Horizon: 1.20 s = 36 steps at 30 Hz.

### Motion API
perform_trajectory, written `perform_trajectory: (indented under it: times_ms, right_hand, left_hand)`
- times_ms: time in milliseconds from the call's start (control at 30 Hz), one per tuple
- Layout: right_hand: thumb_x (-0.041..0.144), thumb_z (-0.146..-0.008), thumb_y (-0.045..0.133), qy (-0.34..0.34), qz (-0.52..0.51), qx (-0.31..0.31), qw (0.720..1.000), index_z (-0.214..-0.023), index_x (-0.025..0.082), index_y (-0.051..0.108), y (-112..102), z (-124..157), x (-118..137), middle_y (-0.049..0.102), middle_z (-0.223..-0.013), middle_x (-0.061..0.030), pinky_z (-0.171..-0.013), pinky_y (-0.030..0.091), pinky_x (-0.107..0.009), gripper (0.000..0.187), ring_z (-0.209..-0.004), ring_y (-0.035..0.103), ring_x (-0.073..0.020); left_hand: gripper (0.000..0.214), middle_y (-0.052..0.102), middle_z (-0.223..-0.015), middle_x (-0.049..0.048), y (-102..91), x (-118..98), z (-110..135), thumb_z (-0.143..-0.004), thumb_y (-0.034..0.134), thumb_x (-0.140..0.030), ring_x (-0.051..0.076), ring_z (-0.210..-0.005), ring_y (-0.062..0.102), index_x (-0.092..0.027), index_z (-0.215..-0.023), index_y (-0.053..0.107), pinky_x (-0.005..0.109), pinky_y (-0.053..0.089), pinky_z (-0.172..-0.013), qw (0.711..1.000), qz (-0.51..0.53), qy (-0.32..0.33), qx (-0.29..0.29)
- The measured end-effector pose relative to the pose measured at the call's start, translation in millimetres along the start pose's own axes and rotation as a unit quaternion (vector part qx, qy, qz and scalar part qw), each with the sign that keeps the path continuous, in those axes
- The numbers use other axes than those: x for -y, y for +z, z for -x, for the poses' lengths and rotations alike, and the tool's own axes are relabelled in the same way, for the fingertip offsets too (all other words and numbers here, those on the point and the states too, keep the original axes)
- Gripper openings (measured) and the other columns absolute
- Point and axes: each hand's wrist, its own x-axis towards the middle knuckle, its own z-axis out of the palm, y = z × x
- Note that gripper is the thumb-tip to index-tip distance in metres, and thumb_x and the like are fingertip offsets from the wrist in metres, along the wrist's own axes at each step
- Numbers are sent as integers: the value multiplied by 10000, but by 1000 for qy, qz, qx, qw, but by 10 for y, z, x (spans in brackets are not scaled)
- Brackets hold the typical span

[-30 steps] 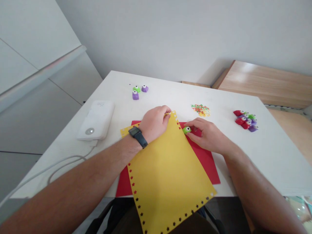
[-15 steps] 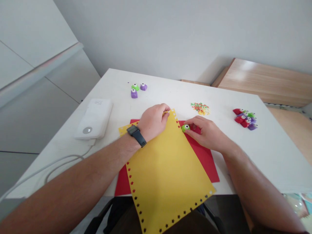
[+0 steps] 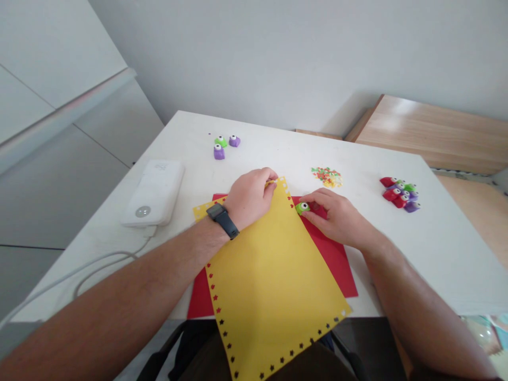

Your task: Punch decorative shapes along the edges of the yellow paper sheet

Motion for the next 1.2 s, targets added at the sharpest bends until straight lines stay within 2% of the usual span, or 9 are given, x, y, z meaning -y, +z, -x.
perform_trajectory:
  times_ms: [1200]
  right_hand:
    - [254, -995, 662, -10, -2, -5, 1000, -1209, 239, 731, 16, 7, -26, 729, -1049, -83, -896, 556, -413, 225, -952, 693, -236]
  left_hand:
    - [175, 806, -1116, 67, -18, -2, -1, -987, 582, -209, 266, -1050, 753, -199, -1103, 712, 416, 570, -943, 1000, 14, 1, -10]
